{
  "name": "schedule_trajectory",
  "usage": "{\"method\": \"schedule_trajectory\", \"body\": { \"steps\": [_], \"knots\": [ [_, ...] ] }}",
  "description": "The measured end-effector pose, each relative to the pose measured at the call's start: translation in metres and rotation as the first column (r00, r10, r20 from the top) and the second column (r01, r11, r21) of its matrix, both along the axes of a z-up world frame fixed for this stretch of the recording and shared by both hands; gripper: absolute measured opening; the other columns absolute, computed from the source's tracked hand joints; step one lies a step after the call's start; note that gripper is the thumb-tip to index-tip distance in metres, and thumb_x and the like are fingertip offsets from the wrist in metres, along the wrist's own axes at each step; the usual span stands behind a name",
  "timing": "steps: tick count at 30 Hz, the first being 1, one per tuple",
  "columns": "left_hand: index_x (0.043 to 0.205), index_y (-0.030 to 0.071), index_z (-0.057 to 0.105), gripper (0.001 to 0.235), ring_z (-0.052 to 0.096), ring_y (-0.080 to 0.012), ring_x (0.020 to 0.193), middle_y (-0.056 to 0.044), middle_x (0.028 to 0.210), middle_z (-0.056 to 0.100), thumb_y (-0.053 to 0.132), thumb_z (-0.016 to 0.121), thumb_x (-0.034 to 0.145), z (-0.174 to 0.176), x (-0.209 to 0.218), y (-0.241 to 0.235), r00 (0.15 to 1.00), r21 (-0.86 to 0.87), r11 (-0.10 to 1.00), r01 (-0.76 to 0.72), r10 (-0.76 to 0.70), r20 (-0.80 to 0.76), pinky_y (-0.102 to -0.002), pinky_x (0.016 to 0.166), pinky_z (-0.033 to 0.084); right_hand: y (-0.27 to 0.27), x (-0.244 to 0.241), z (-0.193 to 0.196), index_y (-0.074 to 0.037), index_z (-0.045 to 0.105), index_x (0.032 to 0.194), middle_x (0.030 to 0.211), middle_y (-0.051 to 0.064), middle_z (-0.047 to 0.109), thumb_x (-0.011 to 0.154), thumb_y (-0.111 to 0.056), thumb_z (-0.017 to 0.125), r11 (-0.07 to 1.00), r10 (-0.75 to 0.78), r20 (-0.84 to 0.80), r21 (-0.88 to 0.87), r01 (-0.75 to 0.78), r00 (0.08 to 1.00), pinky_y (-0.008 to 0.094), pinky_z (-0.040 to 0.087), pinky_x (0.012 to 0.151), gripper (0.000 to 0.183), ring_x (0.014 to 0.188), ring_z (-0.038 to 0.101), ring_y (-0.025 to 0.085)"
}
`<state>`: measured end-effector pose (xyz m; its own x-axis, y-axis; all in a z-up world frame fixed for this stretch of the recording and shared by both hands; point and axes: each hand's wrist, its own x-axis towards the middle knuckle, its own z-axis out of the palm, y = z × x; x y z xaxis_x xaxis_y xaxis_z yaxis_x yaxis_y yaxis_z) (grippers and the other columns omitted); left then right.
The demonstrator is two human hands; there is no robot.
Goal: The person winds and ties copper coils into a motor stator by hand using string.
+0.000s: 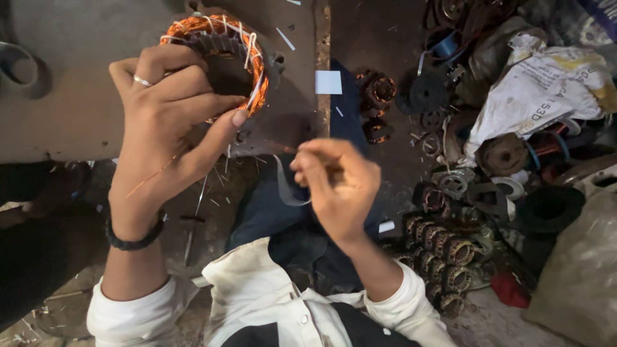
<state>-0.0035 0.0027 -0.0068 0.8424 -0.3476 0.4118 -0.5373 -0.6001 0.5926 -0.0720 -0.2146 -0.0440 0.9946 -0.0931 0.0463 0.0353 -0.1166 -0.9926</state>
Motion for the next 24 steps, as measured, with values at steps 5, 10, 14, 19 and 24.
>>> {"method": "schedule_trajectory", "body": {
  "steps": [5,10,14,19,24],
  "knots": [
    [0.104,0.008,0.080,0.015,0.053,-0.0229,0.118,0.000,0.093,0.062,0.019,0.079,0.093,-0.005,-0.001,0.001,1.000,-0.010,1.000,-0.005,0.005,0.016,-0.043,0.101,0.027,0.009,0.018,0.002,0.004,0.069,0.105,0.083,0.007,0.073,0.101,-0.001,0.068,0.995,-0.096,0.012,0.002,0.096,0.995,0.023,0.059,0.067,0.007,0.072,0.070,0.008],
    [0.103,0.009,0.079,0.014,0.052,-0.0235,0.119,-0.001,0.096,0.063,0.019,0.079,0.094,-0.009,0.000,0.004,0.999,0.004,1.000,0.008,-0.008,0.047,-0.043,0.100,0.028,0.012,0.024,0.002,0.004,0.067,0.107,0.085,0.007,0.073,0.102,-0.002,0.068,0.995,-0.098,0.069,-0.013,0.100,0.993,0.022,0.059,0.069,0.007,0.075,0.070,0.008],
    [0.104,0.008,0.079,0.016,0.052,-0.0239,0.121,-0.001,0.098,0.063,0.019,0.079,0.093,-0.007,0.001,0.004,0.999,0.007,1.000,0.008,-0.008,0.042,-0.044,0.101,0.028,0.012,0.027,0.000,0.004,0.067,0.106,0.085,0.006,0.072,0.103,-0.002,0.068,0.993,-0.118,0.098,-0.016,0.120,0.988,0.023,0.060,0.070,0.006,0.075,0.070,0.009],
    [0.101,0.007,0.079,0.016,0.053,-0.0245,0.118,-0.002,0.093,0.062,0.019,0.080,0.091,-0.007,0.000,0.002,0.999,0.009,1.000,0.000,0.000,0.041,-0.045,0.099,0.028,0.018,0.030,-0.004,0.001,0.069,0.110,0.088,0.007,0.075,0.102,0.002,0.073,0.975,-0.035,0.248,-0.204,0.088,0.968,0.021,0.058,0.072,0.009,0.077,0.072,0.009],
    [0.103,0.008,0.080,0.017,0.053,-0.0246,0.118,-0.001,0.095,0.063,0.019,0.080,0.090,-0.007,0.000,0.001,0.999,0.019,1.000,-0.007,0.006,0.036,-0.044,0.100,0.028,0.026,0.043,0.007,-0.005,0.070,0.106,0.088,0.005,0.071,0.085,-0.002,0.082,0.946,0.030,0.341,-0.312,0.083,0.940,0.024,0.054,0.073,0.025,0.079,0.068,0.010]
  ]
}}
